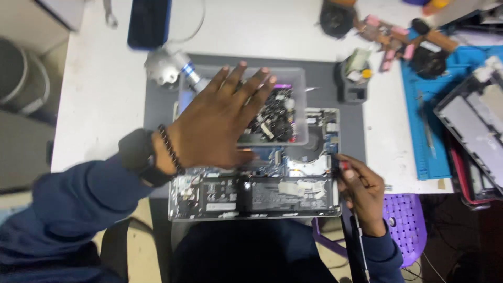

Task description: Repairing a laptop by unscrewing components and disconnecting cables on the motherboard

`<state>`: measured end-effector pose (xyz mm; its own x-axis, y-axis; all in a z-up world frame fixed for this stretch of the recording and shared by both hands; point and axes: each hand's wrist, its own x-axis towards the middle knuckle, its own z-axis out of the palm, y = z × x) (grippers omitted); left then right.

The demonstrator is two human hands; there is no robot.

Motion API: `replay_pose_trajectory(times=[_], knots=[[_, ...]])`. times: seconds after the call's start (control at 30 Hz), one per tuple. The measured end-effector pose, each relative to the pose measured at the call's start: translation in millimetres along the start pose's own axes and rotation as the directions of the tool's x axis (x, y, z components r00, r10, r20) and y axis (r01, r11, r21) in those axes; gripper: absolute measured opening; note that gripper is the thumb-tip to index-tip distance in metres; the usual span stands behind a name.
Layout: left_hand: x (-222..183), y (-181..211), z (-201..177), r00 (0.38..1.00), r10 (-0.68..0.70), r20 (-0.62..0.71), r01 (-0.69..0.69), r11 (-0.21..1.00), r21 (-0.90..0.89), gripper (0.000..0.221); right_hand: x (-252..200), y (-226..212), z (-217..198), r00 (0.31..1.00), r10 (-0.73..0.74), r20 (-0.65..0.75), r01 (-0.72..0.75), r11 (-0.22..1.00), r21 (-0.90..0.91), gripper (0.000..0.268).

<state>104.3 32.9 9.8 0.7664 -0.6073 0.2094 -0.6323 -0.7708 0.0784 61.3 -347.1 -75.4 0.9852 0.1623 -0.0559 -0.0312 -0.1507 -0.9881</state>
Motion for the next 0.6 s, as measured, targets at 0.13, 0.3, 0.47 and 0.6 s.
replay_pose_trajectory(times=[0.13,0.3,0.47,0.6], knots=[[40.2,-19.0,13.7,0.969,0.021,0.247,-0.044,0.995,0.085,0.156,-5.7,-9.2,2.2,0.996,0.066,-0.058,-0.070,0.996,-0.060,0.039],[79.1,9.5,-70.3,0.540,-0.273,0.796,0.215,0.959,0.184,0.143,-3.5,10.3,-0.8,0.988,-0.147,0.037,0.147,0.989,0.016,0.039],[56.1,-22.7,-32.8,0.844,-0.066,0.533,0.042,0.998,0.056,0.139,-1.3,8.0,-2.2,0.985,-0.167,0.038,0.168,0.984,-0.053,0.038],[70.3,-25.3,-52.3,0.824,-0.114,0.556,0.118,0.993,0.030,0.141,1.8,-1.1,-0.5,0.972,-0.229,0.059,0.230,0.973,-0.013,0.035]])
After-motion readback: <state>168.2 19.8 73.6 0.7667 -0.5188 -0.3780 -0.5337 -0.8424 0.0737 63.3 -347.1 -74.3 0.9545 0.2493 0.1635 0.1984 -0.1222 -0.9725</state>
